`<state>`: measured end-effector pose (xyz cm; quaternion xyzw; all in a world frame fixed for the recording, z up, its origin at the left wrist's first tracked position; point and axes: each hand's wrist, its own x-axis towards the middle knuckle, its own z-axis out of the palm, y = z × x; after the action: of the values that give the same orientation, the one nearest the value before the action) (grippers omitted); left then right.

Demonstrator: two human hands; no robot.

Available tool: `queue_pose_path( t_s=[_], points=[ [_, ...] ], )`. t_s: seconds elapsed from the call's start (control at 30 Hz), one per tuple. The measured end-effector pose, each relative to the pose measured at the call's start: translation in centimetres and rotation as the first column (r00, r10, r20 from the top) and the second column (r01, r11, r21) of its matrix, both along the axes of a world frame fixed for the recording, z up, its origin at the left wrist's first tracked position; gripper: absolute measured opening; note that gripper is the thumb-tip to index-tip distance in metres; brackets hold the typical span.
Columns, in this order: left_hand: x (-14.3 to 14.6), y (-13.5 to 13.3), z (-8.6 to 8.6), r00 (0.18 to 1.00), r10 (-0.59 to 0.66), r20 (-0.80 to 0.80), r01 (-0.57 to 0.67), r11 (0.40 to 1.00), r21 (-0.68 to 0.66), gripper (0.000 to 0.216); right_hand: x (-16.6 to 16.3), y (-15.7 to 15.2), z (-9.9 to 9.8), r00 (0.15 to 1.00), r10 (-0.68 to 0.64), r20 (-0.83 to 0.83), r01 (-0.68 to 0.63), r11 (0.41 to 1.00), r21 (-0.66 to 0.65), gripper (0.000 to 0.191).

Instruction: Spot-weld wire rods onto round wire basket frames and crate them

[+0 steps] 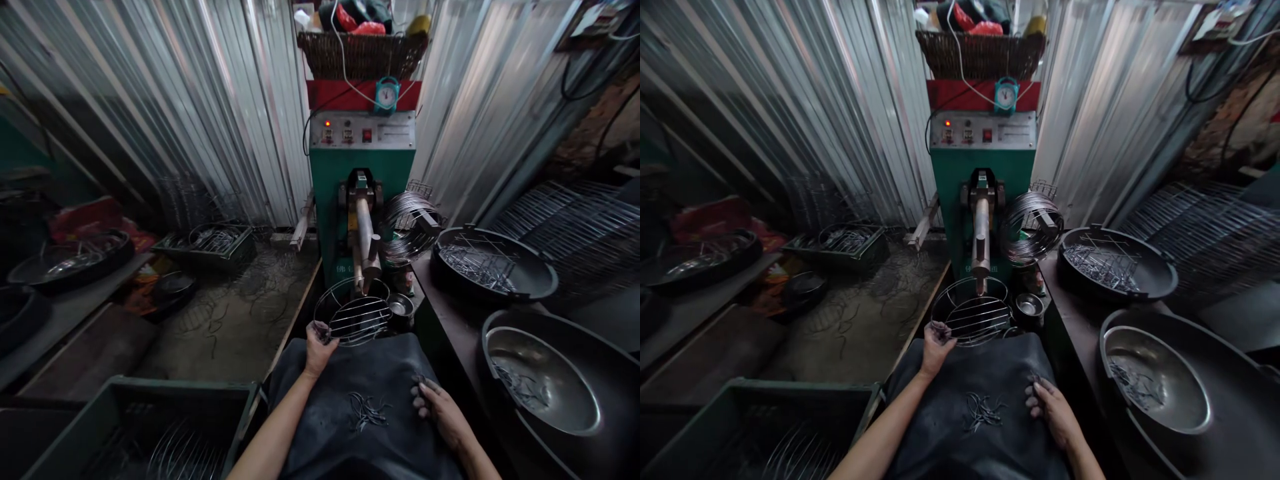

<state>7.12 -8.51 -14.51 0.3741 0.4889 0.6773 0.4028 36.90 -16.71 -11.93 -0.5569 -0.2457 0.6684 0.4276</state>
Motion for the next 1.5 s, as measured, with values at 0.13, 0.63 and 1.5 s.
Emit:
queue_pose_path(
  t_s=[0.13,0.63,1.5],
  points=[
    [1.3,-1.7,1.2,0.988,-0.046,0.144,0.057,0.996,-0.071,0.054,0.1,0.0,0.0,1.000,0.004,-0.017,-0.004,1.000,0.003,0.035],
    [0.6,-2.9,6.6,0.968,0.070,0.239,-0.022,0.980,-0.196,0.053,-0.6,-0.1,0.4,0.931,-0.224,0.287,0.152,0.955,0.254,0.045],
    [-0.1,-2.5,11.5,0.865,0.157,0.477,0.006,0.947,-0.322,0.043,0.7,1.6,0.7,0.882,-0.198,0.427,0.075,0.955,0.288,0.041]
  ],
)
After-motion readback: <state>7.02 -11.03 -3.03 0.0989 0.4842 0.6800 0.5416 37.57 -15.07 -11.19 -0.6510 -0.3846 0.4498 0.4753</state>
